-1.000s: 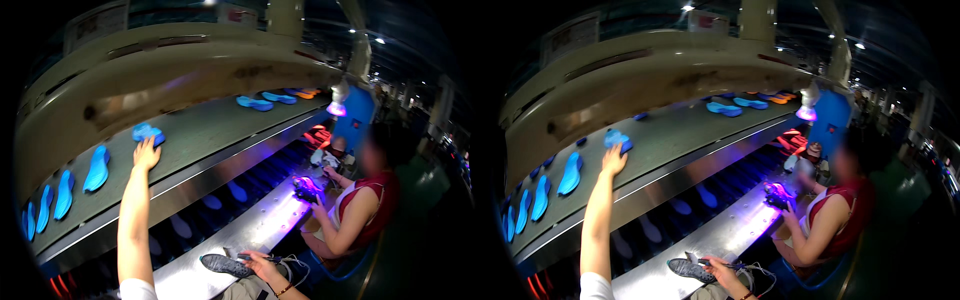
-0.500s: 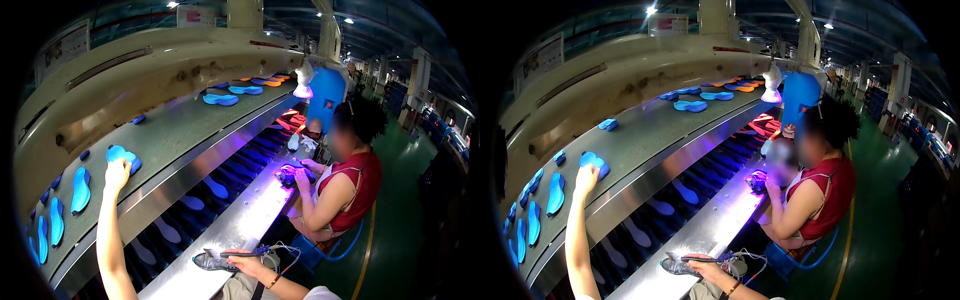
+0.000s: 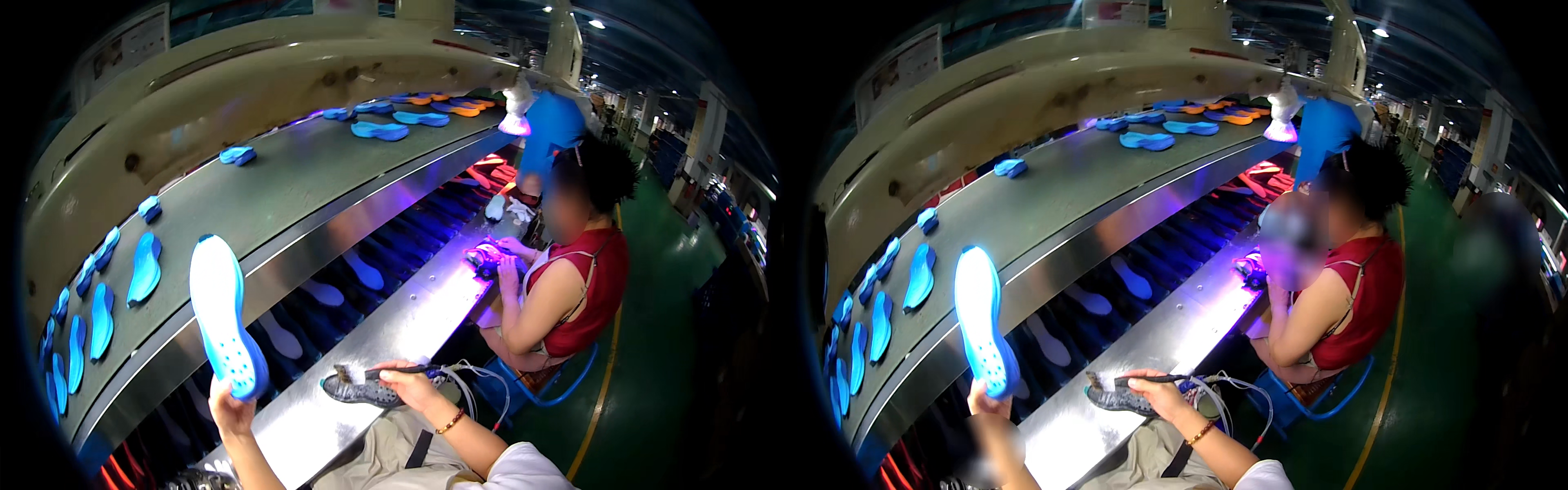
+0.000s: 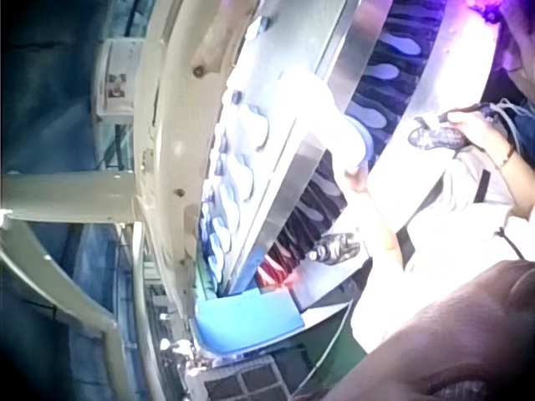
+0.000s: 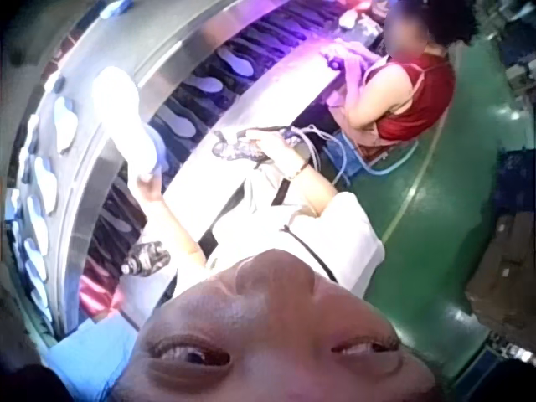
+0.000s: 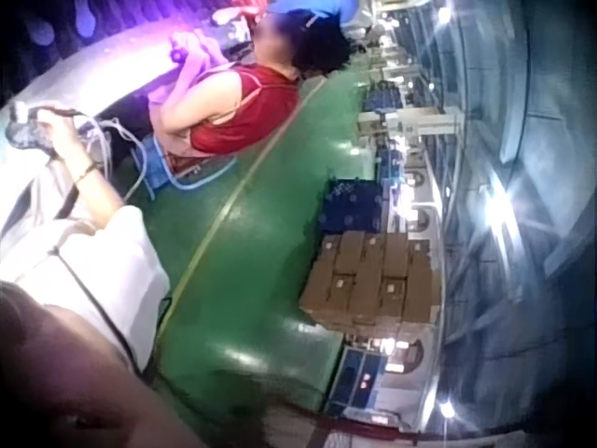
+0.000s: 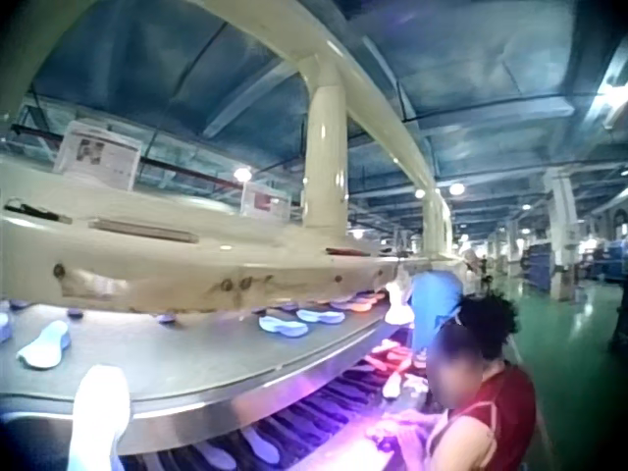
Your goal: The person repeatedly retrieves blue shoe outsoles from a conveyor belt, applies a liquid substance to the inner surface using a brush tool, and returns the outsoles to the belt.
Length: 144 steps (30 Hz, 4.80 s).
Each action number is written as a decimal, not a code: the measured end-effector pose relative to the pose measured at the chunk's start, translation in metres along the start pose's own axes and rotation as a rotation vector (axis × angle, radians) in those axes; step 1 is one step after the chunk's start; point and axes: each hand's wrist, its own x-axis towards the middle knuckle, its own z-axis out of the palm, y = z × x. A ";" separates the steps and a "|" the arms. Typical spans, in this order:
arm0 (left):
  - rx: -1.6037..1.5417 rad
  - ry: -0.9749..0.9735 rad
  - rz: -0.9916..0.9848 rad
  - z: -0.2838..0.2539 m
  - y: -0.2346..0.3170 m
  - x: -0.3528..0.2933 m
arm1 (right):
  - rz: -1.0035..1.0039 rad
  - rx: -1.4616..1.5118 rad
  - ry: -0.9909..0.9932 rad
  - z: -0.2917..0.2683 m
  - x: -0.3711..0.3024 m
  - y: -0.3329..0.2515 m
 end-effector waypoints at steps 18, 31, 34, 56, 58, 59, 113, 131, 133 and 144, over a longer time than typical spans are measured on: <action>-0.295 -0.032 -0.488 -0.010 -0.103 -0.096 | 0.074 -0.207 -0.266 0.077 0.011 0.026; -0.131 0.260 -0.201 -0.019 -0.098 -0.084 | -0.665 -1.155 -0.600 0.127 -0.014 0.032; -0.107 0.164 -0.230 -0.035 -0.083 -0.085 | -0.221 -1.197 -0.808 0.107 -0.036 0.005; -0.167 -0.013 -0.208 0.025 -0.080 -0.090 | -0.220 -0.838 -1.025 0.118 -0.017 -0.038; -0.050 0.050 -0.085 0.028 -0.079 -0.089 | -0.154 -0.699 -0.875 0.108 -0.013 -0.035; -0.053 0.050 -0.086 0.029 -0.080 -0.087 | -0.269 -0.847 -0.733 0.111 -0.013 -0.036; 0.457 -0.260 -0.774 0.025 -0.045 -0.082 | -0.041 -1.039 -1.303 0.098 -0.015 -0.084; 0.382 -0.004 -0.713 0.018 -0.036 -0.088 | -0.016 -0.990 -1.117 0.057 -0.004 -0.079; 0.326 0.009 -0.705 0.005 -0.038 -0.087 | -0.030 -0.920 -1.088 0.058 -0.003 -0.081; 0.136 0.014 -0.686 -0.008 -0.041 -0.085 | 0.170 -0.853 -0.729 0.055 -0.004 -0.088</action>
